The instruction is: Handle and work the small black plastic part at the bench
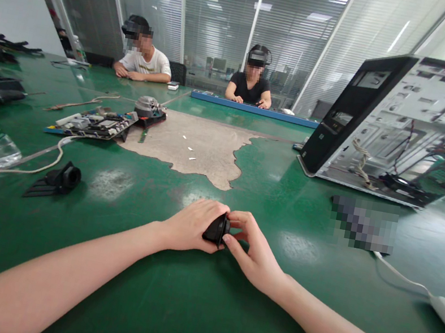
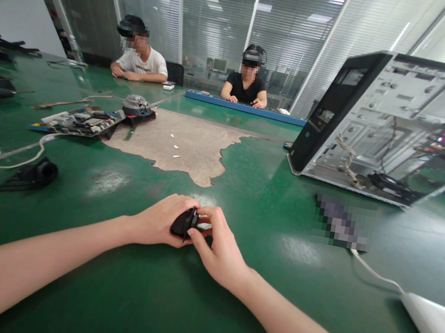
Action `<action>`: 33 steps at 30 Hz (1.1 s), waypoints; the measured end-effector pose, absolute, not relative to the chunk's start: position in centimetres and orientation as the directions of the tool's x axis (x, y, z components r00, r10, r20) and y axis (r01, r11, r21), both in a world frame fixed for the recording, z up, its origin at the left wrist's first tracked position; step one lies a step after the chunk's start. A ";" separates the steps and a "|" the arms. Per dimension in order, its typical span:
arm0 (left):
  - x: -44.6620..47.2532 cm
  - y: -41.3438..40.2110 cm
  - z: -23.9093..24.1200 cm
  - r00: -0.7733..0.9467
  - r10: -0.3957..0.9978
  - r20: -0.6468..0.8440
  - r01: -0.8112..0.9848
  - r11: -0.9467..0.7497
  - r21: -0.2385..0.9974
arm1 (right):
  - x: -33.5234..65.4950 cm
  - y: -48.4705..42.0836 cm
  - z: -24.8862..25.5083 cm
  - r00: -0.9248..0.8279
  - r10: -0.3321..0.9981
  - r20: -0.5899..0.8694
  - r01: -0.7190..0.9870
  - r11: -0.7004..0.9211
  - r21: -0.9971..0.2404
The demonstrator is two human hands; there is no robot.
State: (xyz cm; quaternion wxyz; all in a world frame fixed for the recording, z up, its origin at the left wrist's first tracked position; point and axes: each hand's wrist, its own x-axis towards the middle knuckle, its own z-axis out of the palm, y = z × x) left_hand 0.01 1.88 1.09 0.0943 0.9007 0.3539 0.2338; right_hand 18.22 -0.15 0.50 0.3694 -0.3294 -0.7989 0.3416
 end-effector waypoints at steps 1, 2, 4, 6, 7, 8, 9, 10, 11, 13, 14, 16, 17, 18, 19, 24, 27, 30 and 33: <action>0.0 1.9 1.1 0.639 0.684 0.352 0.597 -0.730 0.334 | 18.2 -0.1 0.5 -0.515 0.790 0.332 0.279 0.521 -0.807; 0.0 1.9 1.1 0.638 0.686 0.351 0.600 -0.728 0.333 | 18.2 -0.2 0.4 -0.521 0.798 0.302 0.281 0.494 -0.823; 0.0 1.9 1.1 0.637 0.687 0.349 0.600 -0.727 0.334 | 18.2 -0.2 0.5 -0.533 0.797 0.284 0.271 0.478 -0.835; 0.0 1.9 1.1 0.641 0.683 0.350 0.596 -0.730 0.335 | 18.3 -0.4 0.6 -0.540 0.772 0.337 0.260 0.533 -0.805; -0.1 1.9 1.1 0.644 0.680 0.350 0.592 -0.733 0.335 | 18.3 -0.4 0.7 -0.541 0.753 0.376 0.261 0.575 -0.775; -0.1 1.9 1.1 0.646 0.678 0.351 0.589 -0.735 0.335 | 18.4 -0.4 0.8 -0.541 0.733 0.412 0.267 0.614 -0.743; -0.1 1.9 1.1 0.646 0.677 0.353 0.588 -0.736 0.334 | 18.4 -0.4 0.8 -0.542 0.717 0.439 0.275 0.644 -0.714; -0.1 1.9 1.1 0.646 0.676 0.354 0.588 -0.737 0.333 | 18.5 -0.4 0.8 -0.536 0.713 0.453 0.280 0.656 -0.701; -0.1 1.8 1.1 0.644 0.677 0.356 0.590 -0.736 0.332 | 18.5 -0.4 0.8 -0.527 0.716 0.458 0.276 0.654 -0.704; -0.1 1.8 1.0 0.639 0.680 0.360 0.594 -0.733 0.331 | 18.4 -0.3 0.8 -0.510 0.733 0.451 0.261 0.631 -0.730; 0.0 1.8 1.0 0.637 0.681 0.361 0.595 -0.732 0.331 | 18.4 -0.2 0.7 -0.505 0.743 0.440 0.257 0.616 -0.745; 0.0 1.8 1.0 0.638 0.680 0.360 0.593 -0.733 0.334 | 18.2 -0.2 0.6 -0.501 0.763 0.408 0.265 0.584 -0.767; 0.0 1.8 1.0 0.640 0.679 0.360 0.591 -0.734 0.335 | 18.2 -0.1 0.5 -0.506 0.773 0.383 0.272 0.564 -0.779; 0.0 1.8 1.0 0.640 0.679 0.361 0.590 -0.734 0.336 | 18.1 -0.1 0.5 -0.515 0.782 0.352 0.277 0.541 -0.794; 0.0 1.8 1.1 0.638 0.680 0.361 0.591 -0.733 0.337 | 18.1 -0.2 0.5 -0.525 0.788 0.322 0.278 0.517 -0.810; 0.0 1.8 1.1 0.635 0.682 0.363 0.592 -0.732 0.338 | 18.3 -0.3 0.7 -0.537 0.770 0.344 0.290 0.551 -0.782; 0.0 1.8 1.1 0.633 0.680 0.371 0.593 -0.734 0.332 | 18.5 -0.4 0.8 -0.531 0.731 0.429 0.292 0.633 -0.717; 0.0 1.9 1.0 0.634 0.679 0.370 0.593 -0.734 0.330 | 18.4 -0.3 0.7 -0.520 0.732 0.441 0.274 0.631 -0.725; 0.0 1.9 1.0 0.637 0.681 0.361 0.593 -0.732 0.335 | 18.3 -0.2 0.5 -0.513 0.762 0.396 0.279 0.584 -0.763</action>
